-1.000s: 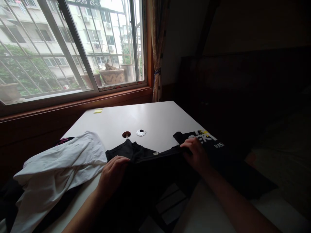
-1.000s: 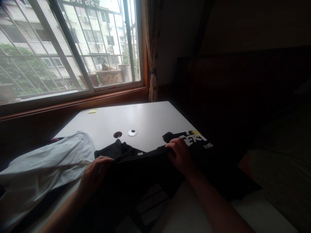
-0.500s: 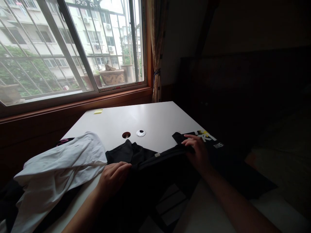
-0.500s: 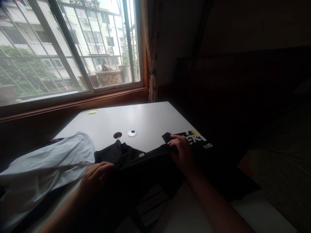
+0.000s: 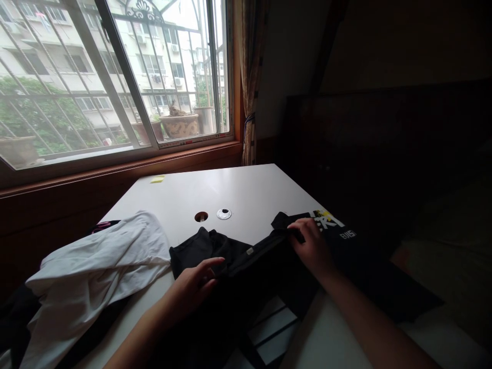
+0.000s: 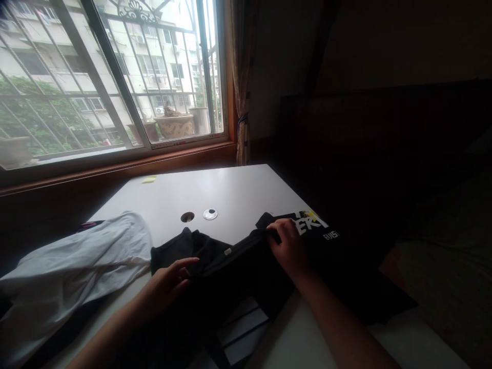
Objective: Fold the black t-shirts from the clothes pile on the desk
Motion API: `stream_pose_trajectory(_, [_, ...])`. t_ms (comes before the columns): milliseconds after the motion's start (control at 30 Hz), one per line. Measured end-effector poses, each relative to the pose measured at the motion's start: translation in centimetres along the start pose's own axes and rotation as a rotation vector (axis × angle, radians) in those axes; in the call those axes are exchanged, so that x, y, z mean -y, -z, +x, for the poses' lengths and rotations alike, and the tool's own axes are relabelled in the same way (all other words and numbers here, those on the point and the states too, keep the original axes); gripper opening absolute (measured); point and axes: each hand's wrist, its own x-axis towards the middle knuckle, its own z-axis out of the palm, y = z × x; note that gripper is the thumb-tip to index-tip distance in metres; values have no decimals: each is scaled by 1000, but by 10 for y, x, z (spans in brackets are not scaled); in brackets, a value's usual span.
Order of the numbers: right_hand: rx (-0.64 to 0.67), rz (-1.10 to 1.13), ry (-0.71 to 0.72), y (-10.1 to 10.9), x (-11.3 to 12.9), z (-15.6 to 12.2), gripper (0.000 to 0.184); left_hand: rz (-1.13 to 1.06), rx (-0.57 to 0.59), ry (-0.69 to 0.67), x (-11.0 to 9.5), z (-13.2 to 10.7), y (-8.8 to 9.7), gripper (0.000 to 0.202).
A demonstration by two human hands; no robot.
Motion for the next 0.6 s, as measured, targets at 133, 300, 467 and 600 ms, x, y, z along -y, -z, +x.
stream_pose_trajectory(133, [131, 6, -100, -4, 0, -4, 10, -135, 188, 29, -10, 0, 2, 61])
stream_pose_trajectory(300, [365, 49, -238, -4, 6, -5, 31, -155, 160, -1, -16, -5, 14, 67])
stream_pose_trajectory(467, [622, 105, -290, 0, 15, -3, 63, -2, -2, 9, -3, -1, 13, 55])
stream_pose_trajectory(600, [681, 78, -296, 0, 16, -2, 65, 191, -74, 40, 5, 3, 10, 53])
